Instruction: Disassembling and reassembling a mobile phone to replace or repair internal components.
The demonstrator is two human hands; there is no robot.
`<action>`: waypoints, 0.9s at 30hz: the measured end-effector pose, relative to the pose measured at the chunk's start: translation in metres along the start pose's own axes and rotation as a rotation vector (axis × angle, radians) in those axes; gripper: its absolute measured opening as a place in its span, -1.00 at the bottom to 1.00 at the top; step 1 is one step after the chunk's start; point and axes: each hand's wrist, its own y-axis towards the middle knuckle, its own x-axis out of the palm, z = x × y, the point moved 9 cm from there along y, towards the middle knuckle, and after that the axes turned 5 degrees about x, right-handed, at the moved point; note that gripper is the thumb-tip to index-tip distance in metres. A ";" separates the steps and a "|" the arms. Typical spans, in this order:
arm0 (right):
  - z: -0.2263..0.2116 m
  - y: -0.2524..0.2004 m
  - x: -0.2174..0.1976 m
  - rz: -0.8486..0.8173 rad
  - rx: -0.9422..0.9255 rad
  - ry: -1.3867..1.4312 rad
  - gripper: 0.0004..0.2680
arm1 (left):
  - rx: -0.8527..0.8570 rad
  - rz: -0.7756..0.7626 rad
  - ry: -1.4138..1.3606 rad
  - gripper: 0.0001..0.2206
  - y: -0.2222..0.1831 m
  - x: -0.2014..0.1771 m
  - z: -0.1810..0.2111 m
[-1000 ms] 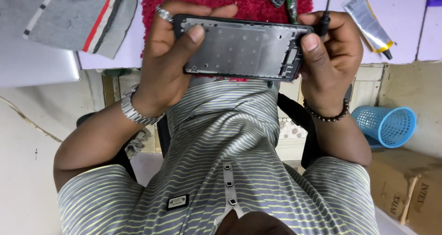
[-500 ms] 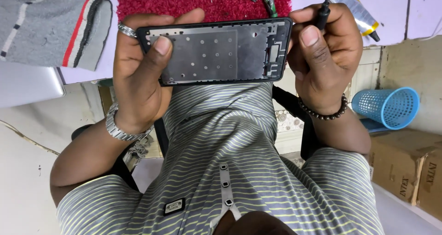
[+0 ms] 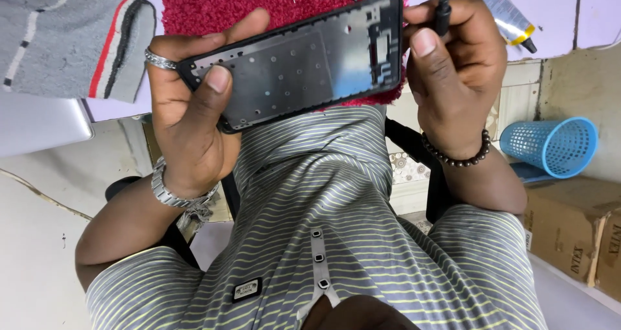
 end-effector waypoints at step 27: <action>-0.035 0.055 0.074 -0.725 -0.163 -0.439 -0.87 | -0.417 -0.162 -0.385 -0.40 -0.006 0.028 -0.064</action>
